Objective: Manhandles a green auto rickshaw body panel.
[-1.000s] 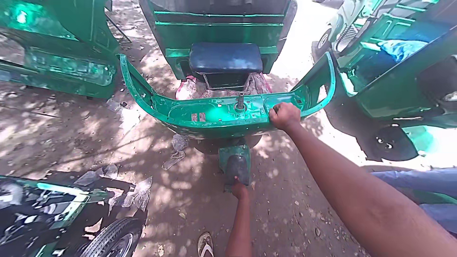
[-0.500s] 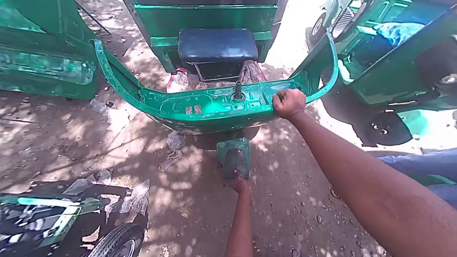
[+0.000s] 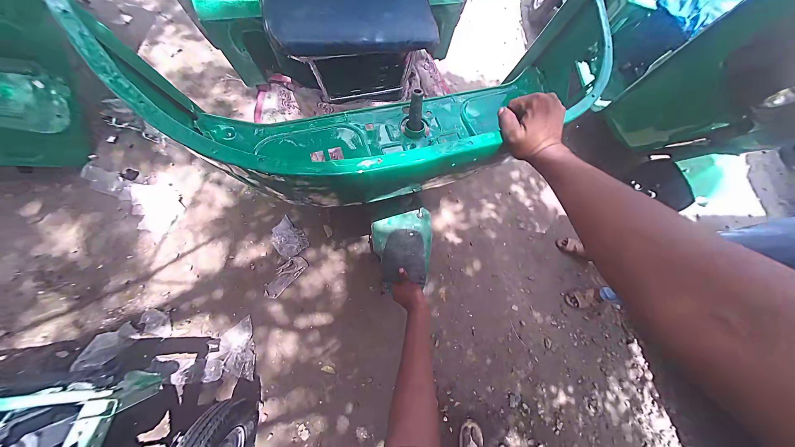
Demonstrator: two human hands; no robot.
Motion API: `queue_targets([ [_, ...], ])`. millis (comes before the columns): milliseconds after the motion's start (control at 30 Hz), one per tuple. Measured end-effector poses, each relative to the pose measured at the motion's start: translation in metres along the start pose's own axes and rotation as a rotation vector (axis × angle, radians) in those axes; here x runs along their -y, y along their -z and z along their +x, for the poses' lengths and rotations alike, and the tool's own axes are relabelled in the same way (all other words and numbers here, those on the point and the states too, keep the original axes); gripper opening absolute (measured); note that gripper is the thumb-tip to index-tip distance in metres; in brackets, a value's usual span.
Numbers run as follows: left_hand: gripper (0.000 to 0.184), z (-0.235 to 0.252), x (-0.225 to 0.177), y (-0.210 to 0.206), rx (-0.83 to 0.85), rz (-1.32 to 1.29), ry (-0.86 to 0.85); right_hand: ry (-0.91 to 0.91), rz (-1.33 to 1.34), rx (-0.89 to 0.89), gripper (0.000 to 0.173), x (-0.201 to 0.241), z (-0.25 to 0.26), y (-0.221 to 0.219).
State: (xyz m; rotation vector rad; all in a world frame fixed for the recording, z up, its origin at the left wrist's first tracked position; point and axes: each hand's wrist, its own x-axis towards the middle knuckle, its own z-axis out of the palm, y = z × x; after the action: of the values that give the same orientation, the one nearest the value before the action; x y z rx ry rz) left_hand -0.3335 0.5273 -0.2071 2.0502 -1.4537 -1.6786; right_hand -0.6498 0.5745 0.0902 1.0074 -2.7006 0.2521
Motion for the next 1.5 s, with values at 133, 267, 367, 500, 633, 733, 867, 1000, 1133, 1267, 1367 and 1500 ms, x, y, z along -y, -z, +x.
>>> queue_targets([
  [133, 0.055, 0.012, -0.028, -0.016, 0.008, 0.023, 0.002, 0.020, 0.012, -0.033, 0.054, -0.013, 0.032, -0.009],
  [267, 0.055, 0.026, -0.057, -0.036, 0.009, 0.037, 0.001, 0.043, 0.044, -0.066, 0.053, -0.027, 0.069, -0.021],
  [367, 0.054, 0.046, -0.082, -0.050, -0.004, 0.006, -0.046, 0.023, 0.052, -0.067, 0.055, -0.033, 0.102, -0.025],
  [500, 0.053, 0.066, -0.124, -0.074, -0.028, 0.007, -0.102, 0.040, 0.046, -0.098, 0.056, -0.058, 0.153, -0.039],
  [633, 0.050, 0.088, -0.168, -0.121, -0.066, -0.014, -0.154, 0.052, 0.080, -0.126, 0.055, -0.092, 0.213, -0.056],
  [733, 0.055, 0.106, -0.204, -0.158, -0.091, 0.033, -0.153, 0.048, 0.084, -0.116, 0.055, -0.110, 0.259, -0.064],
  [867, 0.056, 0.122, -0.253, -0.206, -0.134, 0.006, -0.096, 0.065, 0.074, -0.116, 0.058, -0.143, 0.320, -0.081],
  [1000, 0.059, 0.145, -0.321, -0.258, -0.143, -0.016, -0.089, 0.103, 0.089, -0.123, 0.059, -0.169, 0.404, -0.092],
  [1133, 0.059, 0.165, -0.375, -0.311, -0.128, -0.041, -0.070, 0.077, 0.130, -0.075, 0.058, -0.202, 0.471, -0.108],
  [1267, 0.058, 0.197, -0.435, -0.368, -0.141, -0.052, -0.078, 0.103, 0.177, -0.083, 0.054, -0.234, 0.548, -0.127],
  [1367, 0.056, 0.212, -0.477, -0.419, -0.161, -0.096, -0.079, 0.161, 0.170, -0.078, 0.054, -0.260, 0.612, -0.141],
  [1500, 0.057, 0.238, -0.549, -0.467, -0.147, -0.042, -0.093, 0.194, 0.144, -0.067, 0.053, -0.295, 0.701, -0.164],
])
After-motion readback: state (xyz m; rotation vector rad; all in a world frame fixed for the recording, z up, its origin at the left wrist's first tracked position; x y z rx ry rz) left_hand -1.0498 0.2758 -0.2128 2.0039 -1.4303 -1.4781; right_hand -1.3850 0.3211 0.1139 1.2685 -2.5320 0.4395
